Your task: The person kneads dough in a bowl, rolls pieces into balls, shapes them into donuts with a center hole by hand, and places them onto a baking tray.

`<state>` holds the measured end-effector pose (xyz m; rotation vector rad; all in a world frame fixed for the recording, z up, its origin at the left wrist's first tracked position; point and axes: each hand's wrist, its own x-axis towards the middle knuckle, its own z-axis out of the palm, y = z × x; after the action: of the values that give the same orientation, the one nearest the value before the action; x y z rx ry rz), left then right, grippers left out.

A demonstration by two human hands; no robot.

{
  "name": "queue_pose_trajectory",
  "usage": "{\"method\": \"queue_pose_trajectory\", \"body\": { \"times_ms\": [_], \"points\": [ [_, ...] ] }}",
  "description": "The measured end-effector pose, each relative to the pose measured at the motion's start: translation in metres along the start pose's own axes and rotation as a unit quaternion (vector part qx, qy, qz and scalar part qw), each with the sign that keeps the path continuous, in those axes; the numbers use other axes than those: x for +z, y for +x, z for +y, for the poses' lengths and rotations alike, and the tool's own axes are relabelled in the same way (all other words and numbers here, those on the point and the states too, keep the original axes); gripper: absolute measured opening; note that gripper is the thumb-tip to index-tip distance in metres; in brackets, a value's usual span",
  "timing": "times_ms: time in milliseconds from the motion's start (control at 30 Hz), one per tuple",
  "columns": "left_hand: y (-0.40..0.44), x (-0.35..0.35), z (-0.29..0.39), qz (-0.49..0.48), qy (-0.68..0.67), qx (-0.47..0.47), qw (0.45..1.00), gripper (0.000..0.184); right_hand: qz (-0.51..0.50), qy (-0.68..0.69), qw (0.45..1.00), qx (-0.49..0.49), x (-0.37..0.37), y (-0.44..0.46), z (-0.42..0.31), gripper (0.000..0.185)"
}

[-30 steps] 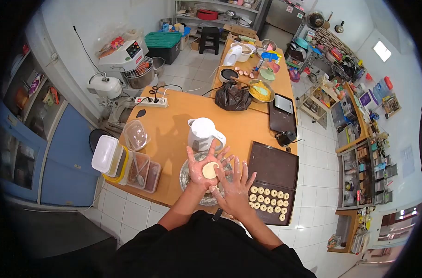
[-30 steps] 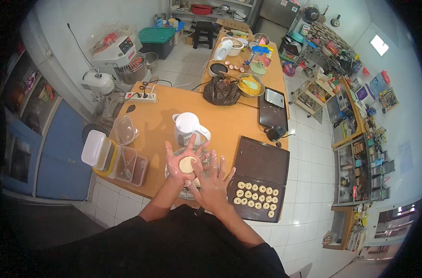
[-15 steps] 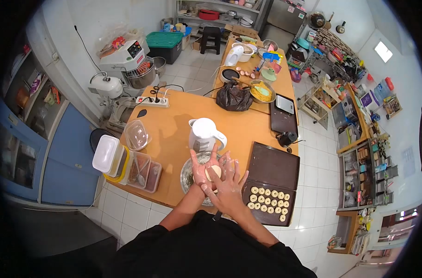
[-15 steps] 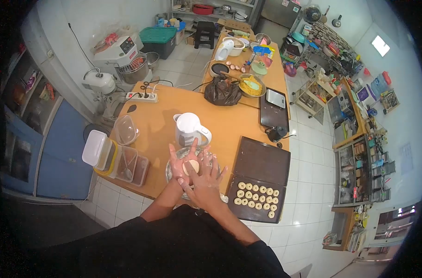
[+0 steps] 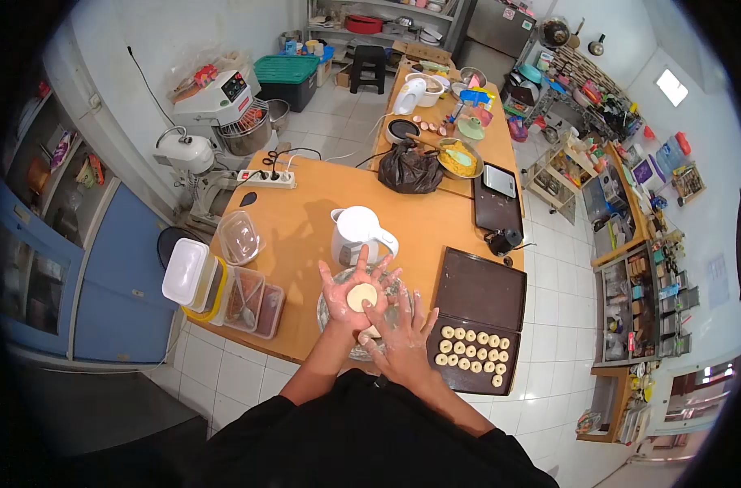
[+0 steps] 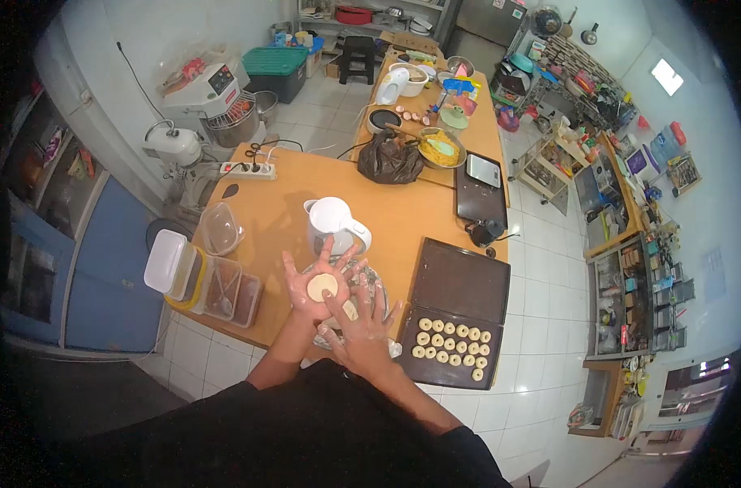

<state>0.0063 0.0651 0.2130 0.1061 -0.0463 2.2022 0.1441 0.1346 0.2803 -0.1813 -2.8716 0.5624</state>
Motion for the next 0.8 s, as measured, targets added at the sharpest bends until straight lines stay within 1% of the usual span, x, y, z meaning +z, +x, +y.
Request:
{"method": "queue_pose_trajectory", "body": {
  "times_ms": [33, 67, 133, 167, 233, 300, 367, 433, 500, 567, 633, 667, 733, 800],
  "points": [
    [0.001, 0.003, -0.001, 0.025, -0.006, 0.006, 1.0, 0.099, -0.02, -0.02, 1.0, -0.006, -0.001, -0.002, 0.001, 0.054],
    [0.001, 0.002, -0.001, 0.024, -0.006, 0.005, 1.0, 0.099, -0.04, -0.04, 0.998, -0.011, -0.003, -0.003, 0.001, 0.055],
    [0.001, 0.003, -0.004, -0.033, -0.024, -0.016, 0.999, 0.099, -0.025, -0.034, 0.999, -0.009, -0.011, -0.003, 0.003, 0.055],
    [0.002, 0.003, -0.004, -0.033, -0.024, -0.016, 0.999, 0.099, -0.013, -0.028, 0.999, -0.01, -0.013, -0.004, 0.003, 0.055],
    [0.003, 0.016, -0.006, 0.044, -0.018, -0.004, 0.999, 0.1, -0.018, -0.027, 0.999, 0.003, -0.006, -0.001, 0.005, 0.055],
    [0.003, 0.012, -0.005, 0.027, -0.017, -0.012, 0.999, 0.1, -0.02, -0.027, 0.999, 0.016, -0.006, 0.001, 0.006, 0.056],
    [0.002, 0.007, -0.005, 0.011, -0.015, -0.017, 1.0, 0.1, 0.001, -0.024, 0.999, 0.026, -0.01, 0.004, 0.004, 0.056],
    [0.0, 0.006, -0.007, -0.011, -0.055, -0.034, 0.998, 0.1, -0.004, -0.026, 0.999, 0.033, -0.008, 0.01, 0.005, 0.056],
    [-0.001, 0.005, -0.007, 0.008, -0.032, -0.028, 0.999, 0.1, -0.009, -0.029, 0.999, 0.04, -0.006, 0.014, 0.008, 0.055],
    [0.0, 0.001, -0.006, 0.025, -0.008, -0.022, 0.999, 0.099, -0.026, -0.056, 0.998, 0.028, -0.006, 0.017, 0.012, 0.056],
    [0.0, -0.008, -0.009, 0.042, -0.074, -0.029, 0.996, 0.098, -0.026, -0.053, 0.998, 0.021, -0.007, 0.017, 0.004, 0.056],
    [0.001, -0.012, -0.01, 0.042, -0.074, -0.028, 0.996, 0.098, -0.027, -0.05, 0.998, 0.011, -0.007, 0.018, 0.001, 0.057],
    [0.002, -0.017, -0.012, -0.007, -0.127, -0.046, 0.991, 0.098, -0.036, -0.042, 0.998, 0.011, -0.004, 0.022, -0.001, 0.058],
    [0.004, -0.021, -0.009, -0.012, -0.112, -0.039, 0.993, 0.098, -0.047, -0.036, 0.998, 0.012, -0.001, 0.024, -0.002, 0.059]
  ]
}}
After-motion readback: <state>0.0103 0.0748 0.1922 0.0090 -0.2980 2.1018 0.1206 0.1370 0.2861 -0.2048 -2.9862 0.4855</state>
